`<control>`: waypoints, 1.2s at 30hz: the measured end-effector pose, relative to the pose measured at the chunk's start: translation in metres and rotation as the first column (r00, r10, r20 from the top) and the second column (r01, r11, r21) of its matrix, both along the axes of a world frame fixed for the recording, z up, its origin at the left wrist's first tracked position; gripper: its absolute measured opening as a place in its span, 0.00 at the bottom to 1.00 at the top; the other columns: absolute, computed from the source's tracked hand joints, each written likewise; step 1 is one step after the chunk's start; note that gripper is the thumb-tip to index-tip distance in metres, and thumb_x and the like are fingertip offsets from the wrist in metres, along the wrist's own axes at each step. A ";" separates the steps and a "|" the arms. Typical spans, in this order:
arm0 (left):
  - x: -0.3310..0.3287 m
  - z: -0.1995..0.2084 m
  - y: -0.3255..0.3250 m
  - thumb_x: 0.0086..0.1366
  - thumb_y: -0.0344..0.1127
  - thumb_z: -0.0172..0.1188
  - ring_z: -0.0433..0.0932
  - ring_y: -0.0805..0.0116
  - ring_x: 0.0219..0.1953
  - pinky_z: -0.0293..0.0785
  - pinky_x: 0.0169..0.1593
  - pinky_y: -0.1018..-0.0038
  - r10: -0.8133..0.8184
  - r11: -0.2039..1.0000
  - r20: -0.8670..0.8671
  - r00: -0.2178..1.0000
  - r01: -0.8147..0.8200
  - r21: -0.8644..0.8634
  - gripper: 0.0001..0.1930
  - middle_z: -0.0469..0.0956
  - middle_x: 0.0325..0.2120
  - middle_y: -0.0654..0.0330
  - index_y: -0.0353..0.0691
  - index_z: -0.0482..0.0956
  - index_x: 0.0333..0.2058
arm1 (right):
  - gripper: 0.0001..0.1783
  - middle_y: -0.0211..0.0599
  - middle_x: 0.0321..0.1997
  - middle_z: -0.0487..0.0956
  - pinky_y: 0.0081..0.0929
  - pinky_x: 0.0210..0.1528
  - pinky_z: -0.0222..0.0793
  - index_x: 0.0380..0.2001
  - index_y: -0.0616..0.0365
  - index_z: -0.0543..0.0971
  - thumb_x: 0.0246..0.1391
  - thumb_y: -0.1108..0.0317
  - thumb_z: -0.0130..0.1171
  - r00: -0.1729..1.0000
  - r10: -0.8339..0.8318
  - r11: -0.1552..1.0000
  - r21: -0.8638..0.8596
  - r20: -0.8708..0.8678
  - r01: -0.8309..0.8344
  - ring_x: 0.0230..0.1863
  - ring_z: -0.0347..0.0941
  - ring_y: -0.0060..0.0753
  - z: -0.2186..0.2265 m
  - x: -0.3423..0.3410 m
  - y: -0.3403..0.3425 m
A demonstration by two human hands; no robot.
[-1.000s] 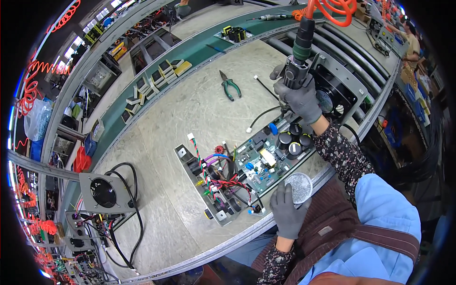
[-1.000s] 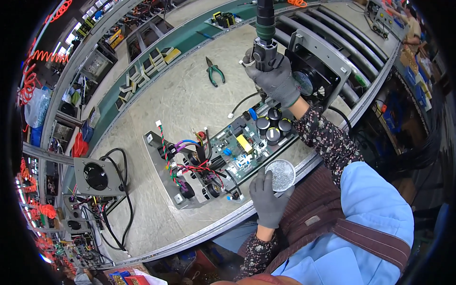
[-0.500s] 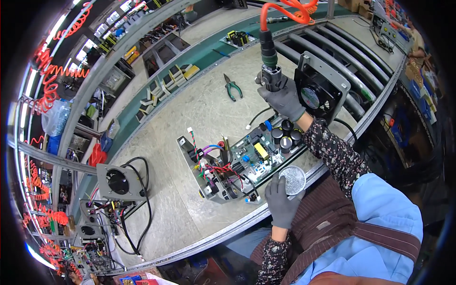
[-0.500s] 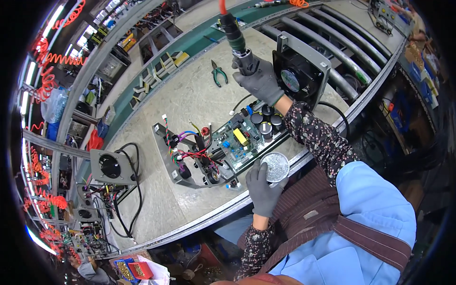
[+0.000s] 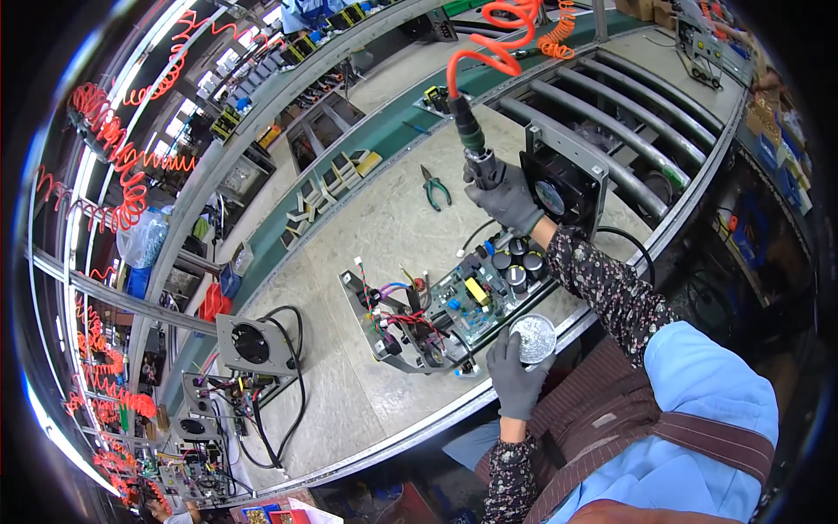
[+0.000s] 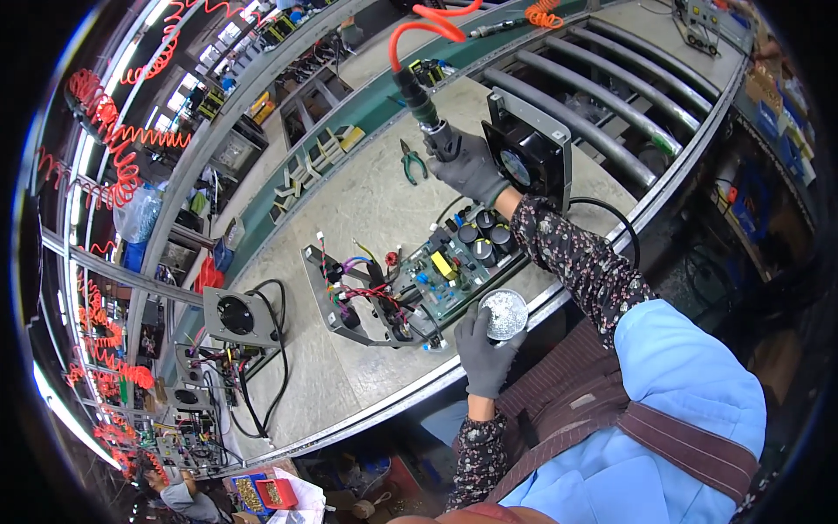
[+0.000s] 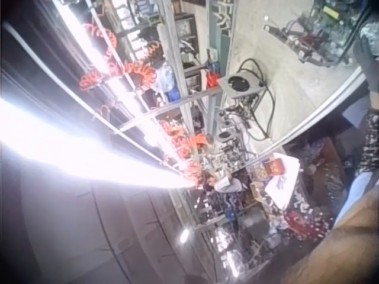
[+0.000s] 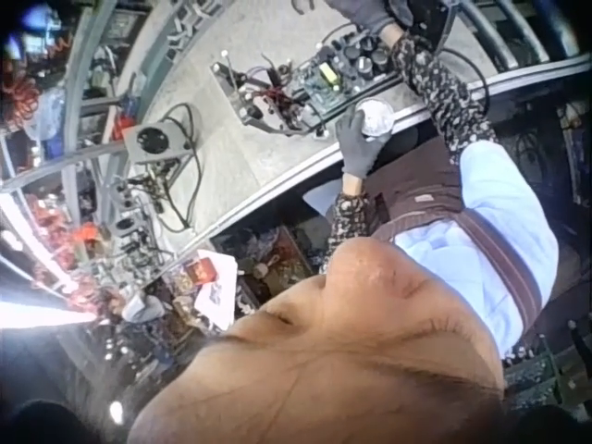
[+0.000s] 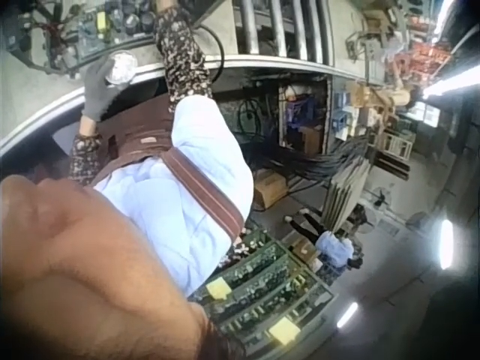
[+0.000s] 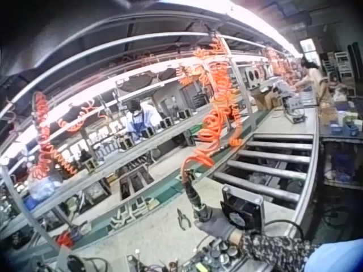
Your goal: Assembling and testing electronic components on a production line using an air screwdriver.
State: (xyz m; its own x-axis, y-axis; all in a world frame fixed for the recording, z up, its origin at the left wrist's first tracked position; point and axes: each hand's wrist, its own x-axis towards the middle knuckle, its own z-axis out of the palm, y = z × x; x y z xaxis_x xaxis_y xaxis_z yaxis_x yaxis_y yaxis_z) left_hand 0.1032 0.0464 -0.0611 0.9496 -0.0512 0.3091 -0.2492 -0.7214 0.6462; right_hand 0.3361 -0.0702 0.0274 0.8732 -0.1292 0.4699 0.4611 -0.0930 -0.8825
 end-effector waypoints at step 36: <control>0.000 0.002 -0.006 0.39 0.43 0.70 0.65 0.49 0.49 0.62 0.52 0.60 0.049 0.998 -0.024 0.999 -0.048 0.036 0.33 0.68 0.48 0.47 0.34 0.71 0.44 | 0.07 0.22 0.22 0.72 0.15 0.22 0.62 0.29 0.56 0.74 0.42 0.74 0.57 0.997 0.039 0.994 0.109 -0.061 -0.032 0.21 0.65 0.12 0.003 0.004 0.002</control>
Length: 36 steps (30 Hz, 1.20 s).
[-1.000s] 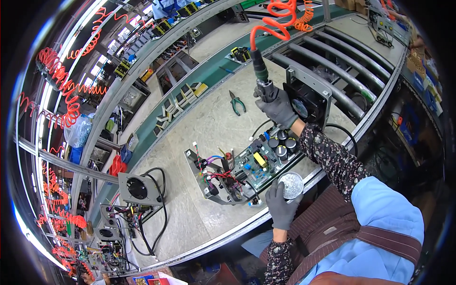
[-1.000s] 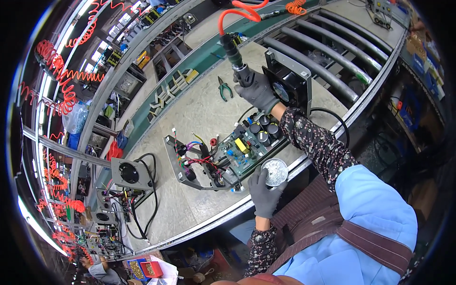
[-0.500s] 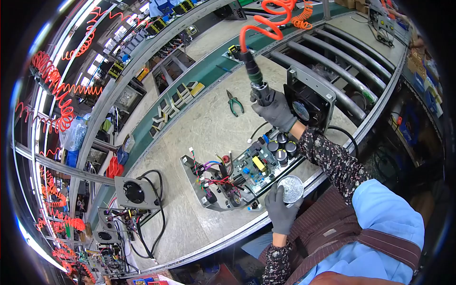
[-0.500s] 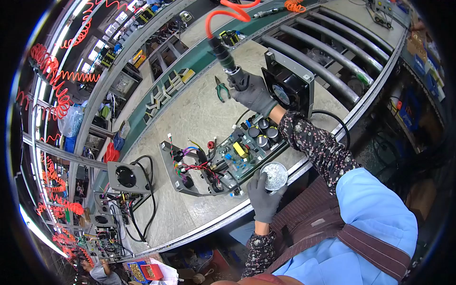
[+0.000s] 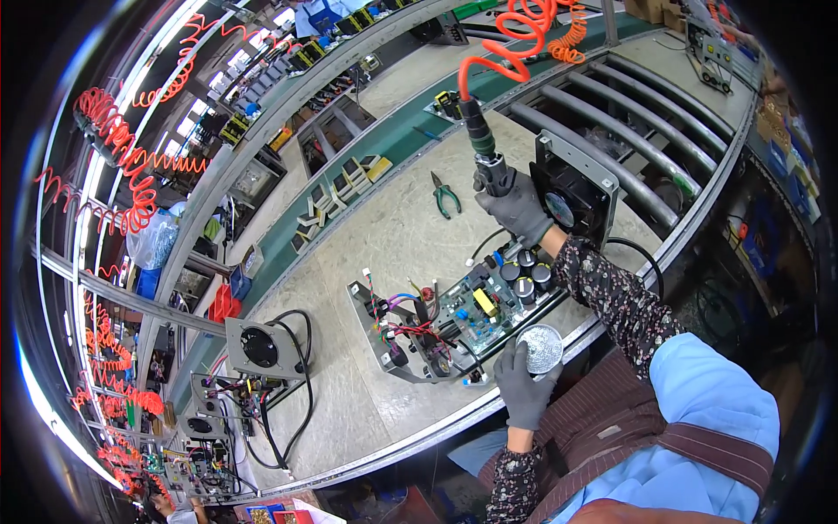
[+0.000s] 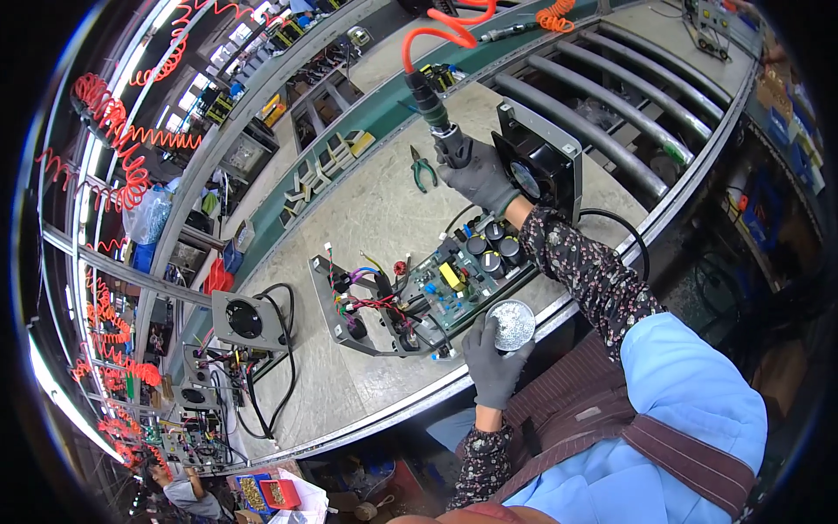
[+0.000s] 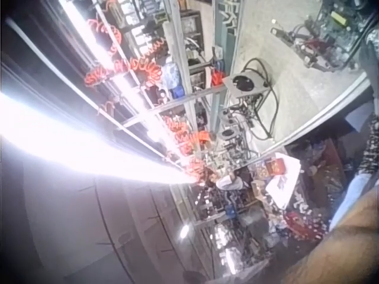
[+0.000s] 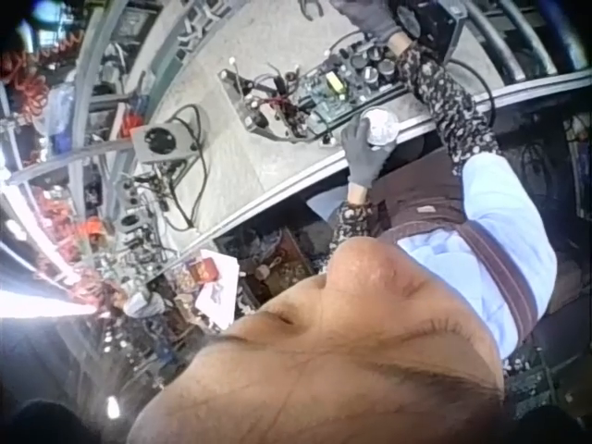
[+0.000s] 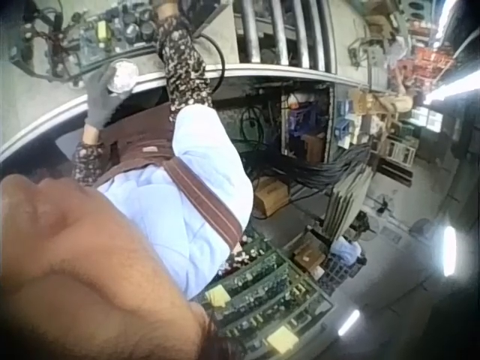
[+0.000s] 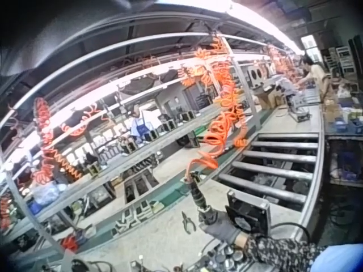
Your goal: Assembling and testing electronic components on a production line using an air screwdriver.
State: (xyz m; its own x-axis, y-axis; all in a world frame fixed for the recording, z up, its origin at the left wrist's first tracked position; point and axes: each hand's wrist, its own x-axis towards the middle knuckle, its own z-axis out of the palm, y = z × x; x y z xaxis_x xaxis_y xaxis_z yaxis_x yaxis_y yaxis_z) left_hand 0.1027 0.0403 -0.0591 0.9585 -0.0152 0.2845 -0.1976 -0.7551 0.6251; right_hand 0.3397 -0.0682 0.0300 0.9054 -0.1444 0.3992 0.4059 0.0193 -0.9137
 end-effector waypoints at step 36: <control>0.000 -0.008 -0.003 0.37 0.44 0.71 0.61 0.47 0.51 0.59 0.54 0.57 0.034 0.998 0.077 0.996 -0.030 -0.062 0.38 0.65 0.48 0.46 0.34 0.66 0.48 | 0.15 0.32 0.36 0.71 0.17 0.34 0.69 0.37 0.58 0.69 0.43 0.75 0.59 0.700 0.285 -0.153 0.752 0.655 -0.641 0.29 0.69 0.17 0.115 -0.133 -0.158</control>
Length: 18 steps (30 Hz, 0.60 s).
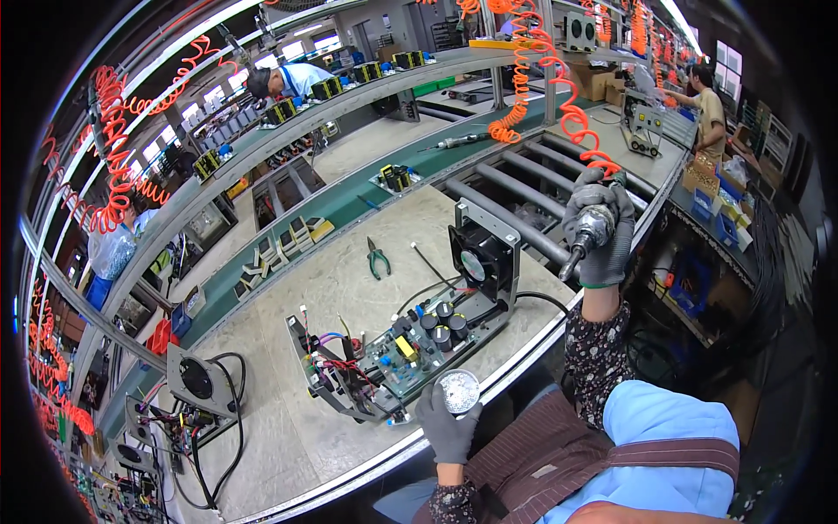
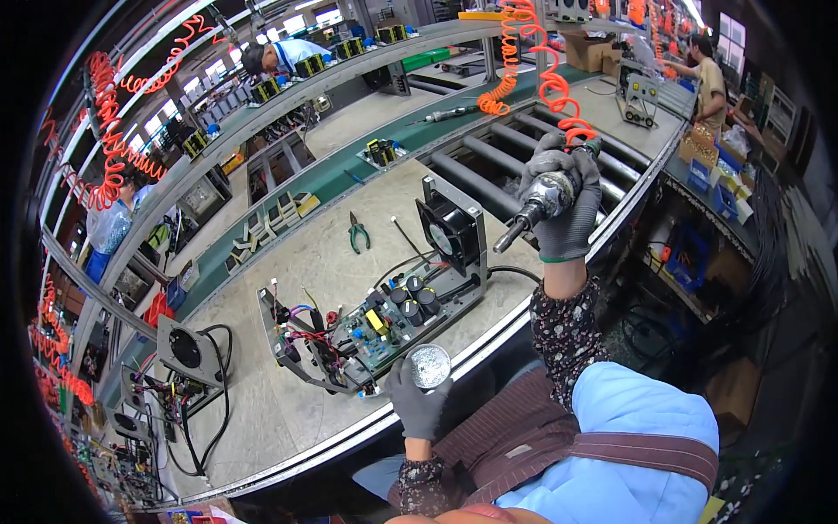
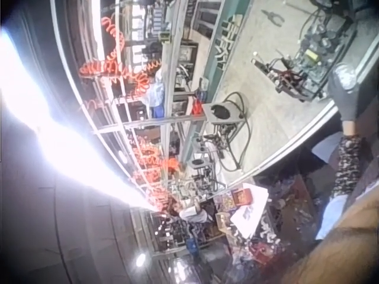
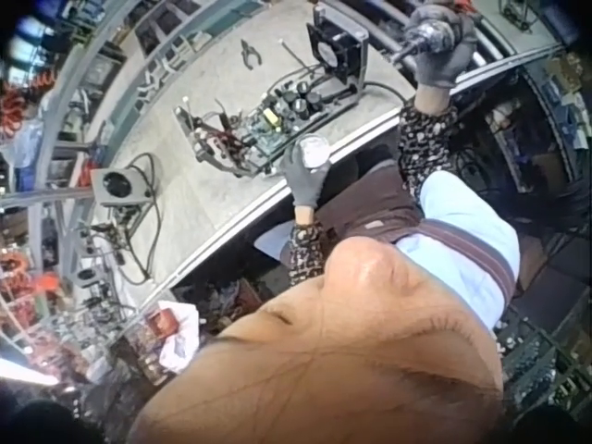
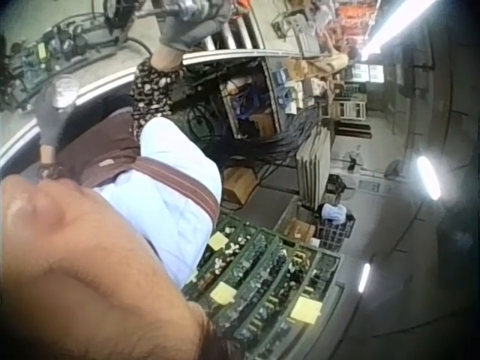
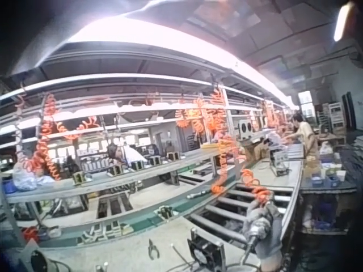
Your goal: Assembling and testing electronic components on a production line using an air screwdriver.
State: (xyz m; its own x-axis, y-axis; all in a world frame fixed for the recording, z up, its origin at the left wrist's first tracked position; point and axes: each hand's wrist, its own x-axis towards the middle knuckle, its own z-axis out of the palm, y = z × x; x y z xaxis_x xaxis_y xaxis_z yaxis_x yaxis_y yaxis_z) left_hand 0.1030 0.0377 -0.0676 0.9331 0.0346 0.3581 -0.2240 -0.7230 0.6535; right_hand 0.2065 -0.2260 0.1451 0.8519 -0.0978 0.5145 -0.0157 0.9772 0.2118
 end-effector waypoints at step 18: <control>0.077 0.100 -0.021 0.54 0.36 0.57 0.68 0.51 0.45 0.63 0.50 0.62 0.074 0.990 0.327 0.942 -0.029 -0.139 0.16 0.71 0.41 0.49 0.36 0.72 0.41 | 0.16 0.24 0.31 0.67 0.17 0.30 0.62 0.39 0.56 0.67 0.45 0.79 0.54 0.990 0.132 0.982 0.141 -0.041 -0.125 0.21 0.62 0.13 -0.035 -0.017 -0.024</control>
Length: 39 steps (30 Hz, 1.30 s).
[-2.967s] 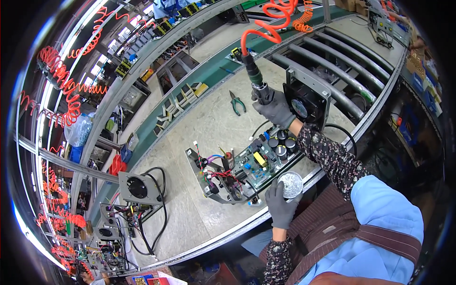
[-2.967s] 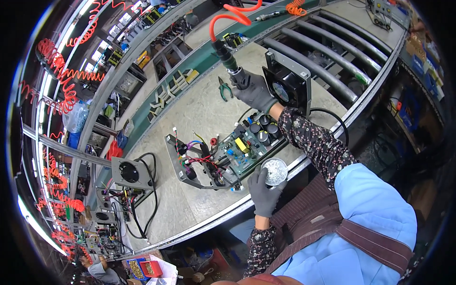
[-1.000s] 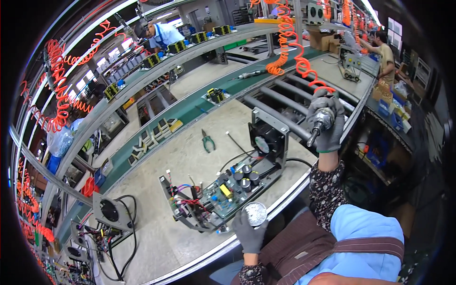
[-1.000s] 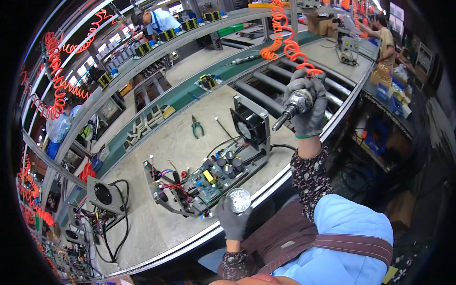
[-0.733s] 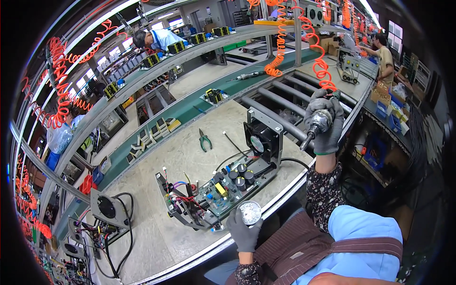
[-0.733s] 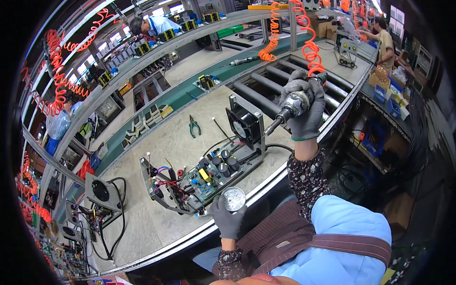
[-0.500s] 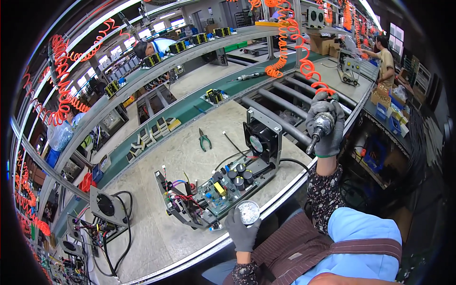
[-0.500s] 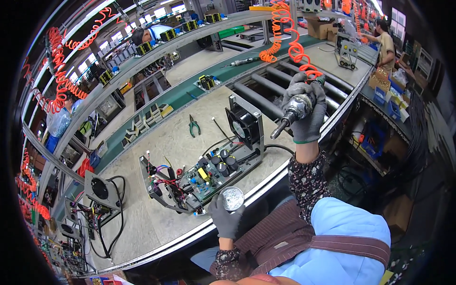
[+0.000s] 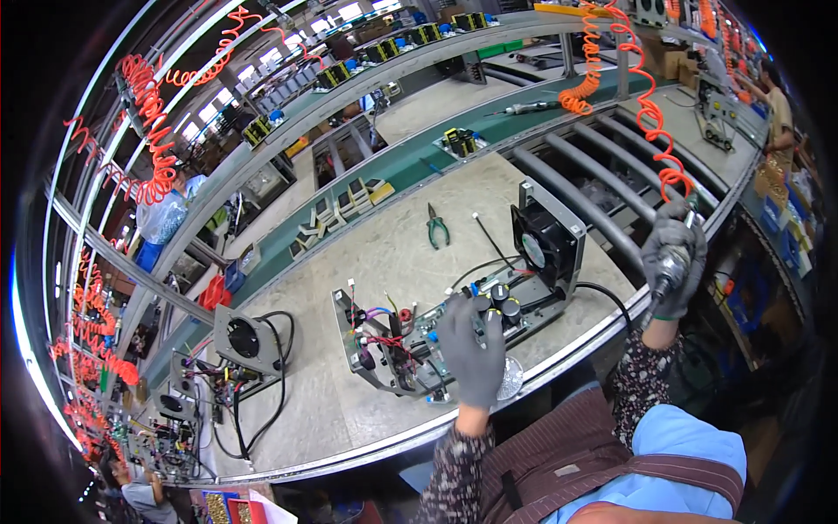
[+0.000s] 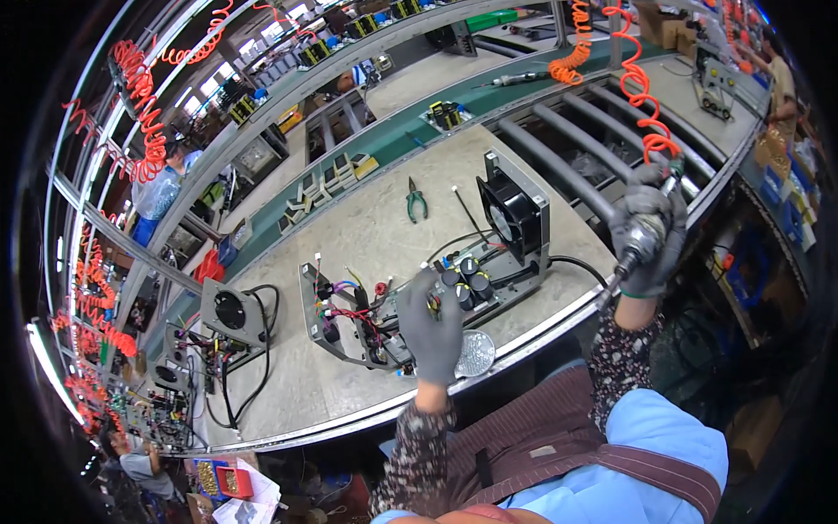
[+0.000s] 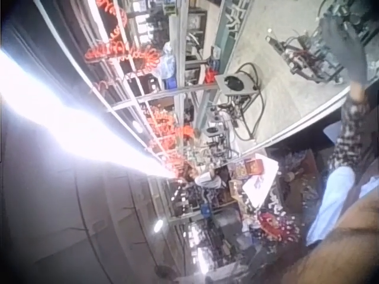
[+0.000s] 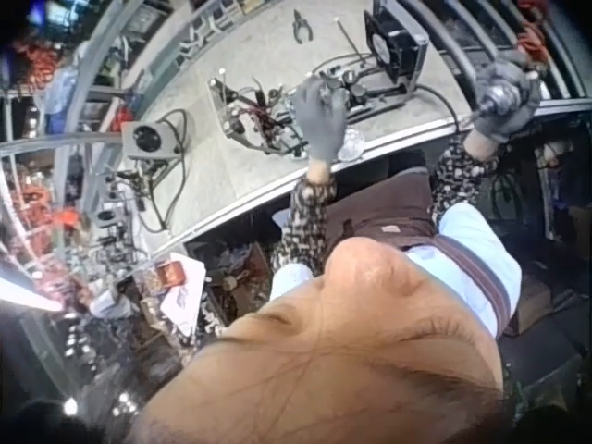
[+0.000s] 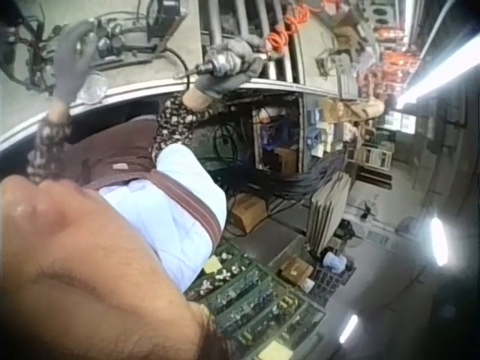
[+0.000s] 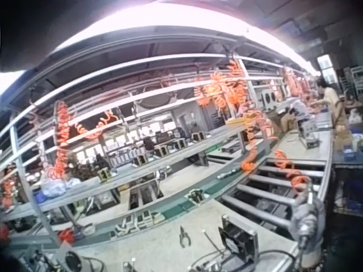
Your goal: Assembling and testing electronic components on a production line using an air screwdriver.
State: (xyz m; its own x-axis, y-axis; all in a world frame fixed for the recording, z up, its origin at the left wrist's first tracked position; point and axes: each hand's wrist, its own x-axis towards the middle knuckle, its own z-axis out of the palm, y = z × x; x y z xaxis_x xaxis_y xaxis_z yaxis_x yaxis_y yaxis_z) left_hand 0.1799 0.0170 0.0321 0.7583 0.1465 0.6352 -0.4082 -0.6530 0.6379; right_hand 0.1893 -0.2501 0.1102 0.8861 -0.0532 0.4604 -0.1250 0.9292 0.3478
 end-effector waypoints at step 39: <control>0.425 -0.075 -0.009 0.56 0.41 0.54 0.76 0.52 0.43 0.71 0.45 0.63 0.329 0.742 -0.478 0.814 0.090 0.664 0.17 0.77 0.38 0.49 0.38 0.76 0.42 | 0.15 0.24 0.26 0.58 0.11 0.17 0.52 0.38 0.54 0.60 0.50 0.78 0.51 0.919 -0.387 0.901 -0.243 -0.073 0.360 0.13 0.56 0.07 -0.132 0.023 -0.053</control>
